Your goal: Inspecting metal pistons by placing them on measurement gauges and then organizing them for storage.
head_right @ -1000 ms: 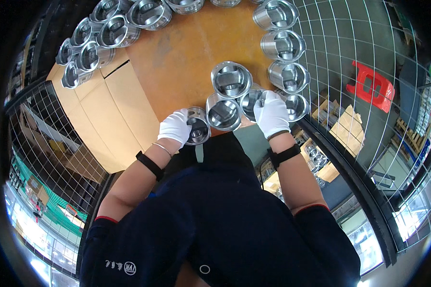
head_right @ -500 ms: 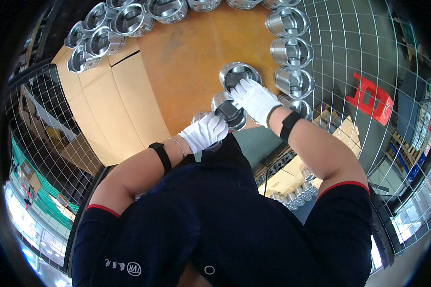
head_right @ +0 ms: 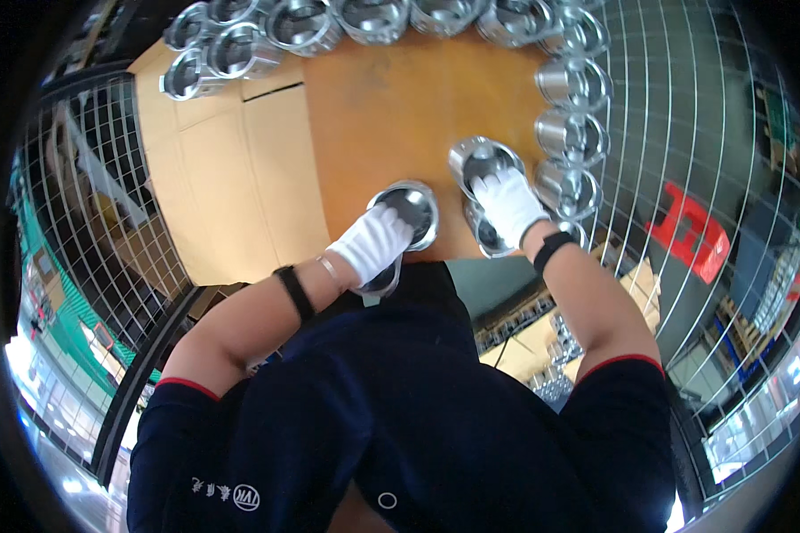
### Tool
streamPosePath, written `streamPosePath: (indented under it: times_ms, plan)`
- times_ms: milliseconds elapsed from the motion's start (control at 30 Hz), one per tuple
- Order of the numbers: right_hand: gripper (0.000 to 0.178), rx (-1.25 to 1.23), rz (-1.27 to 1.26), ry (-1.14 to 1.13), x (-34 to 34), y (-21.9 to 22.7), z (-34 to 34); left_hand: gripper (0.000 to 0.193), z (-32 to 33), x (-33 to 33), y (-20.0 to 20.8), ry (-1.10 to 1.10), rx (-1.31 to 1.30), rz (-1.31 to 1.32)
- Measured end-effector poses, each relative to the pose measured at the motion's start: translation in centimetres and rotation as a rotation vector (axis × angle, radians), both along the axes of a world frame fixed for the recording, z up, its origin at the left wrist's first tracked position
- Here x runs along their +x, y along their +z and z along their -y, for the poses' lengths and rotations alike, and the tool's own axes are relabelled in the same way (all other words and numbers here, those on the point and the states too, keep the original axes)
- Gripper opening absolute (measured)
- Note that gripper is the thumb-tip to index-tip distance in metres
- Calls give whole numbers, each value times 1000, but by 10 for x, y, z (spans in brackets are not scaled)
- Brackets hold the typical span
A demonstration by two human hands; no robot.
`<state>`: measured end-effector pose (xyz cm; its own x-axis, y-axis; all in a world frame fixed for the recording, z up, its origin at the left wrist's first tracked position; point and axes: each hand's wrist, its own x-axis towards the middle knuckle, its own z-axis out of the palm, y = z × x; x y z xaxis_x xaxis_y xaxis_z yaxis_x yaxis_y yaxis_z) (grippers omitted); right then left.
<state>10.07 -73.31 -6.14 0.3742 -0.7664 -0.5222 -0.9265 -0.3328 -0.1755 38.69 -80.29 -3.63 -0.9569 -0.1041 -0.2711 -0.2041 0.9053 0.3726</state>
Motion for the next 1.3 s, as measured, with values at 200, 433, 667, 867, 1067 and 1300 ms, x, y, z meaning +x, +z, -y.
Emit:
streamPosePath:
  times_ms: [200, 433, 667, 867, 1067, 1300]
  plan:
    - [55, 162, 13, -200, 33, 28, 6, 19, 56, 105, 48, 598, -81, 351]
    - [40, -7, 98, -112, 104, 70, 46, 54, 117, 223, 42, 1106, -198, 560]
    - [46, -101, 288, -31, 207, 89, 129, 45, 192, 302, -1, 1020, -315, 580]
    - [55, -187, 395, 41, 302, 102, 217, 39, 215, 349, -14, 962, -342, 535]
    - [48, -238, 433, 100, 398, 98, 321, 37, 205, 381, -35, 1002, -260, 387]
    - [22, -465, 230, -9, 467, 55, 441, 45, 212, 384, -40, 1030, -121, 335]
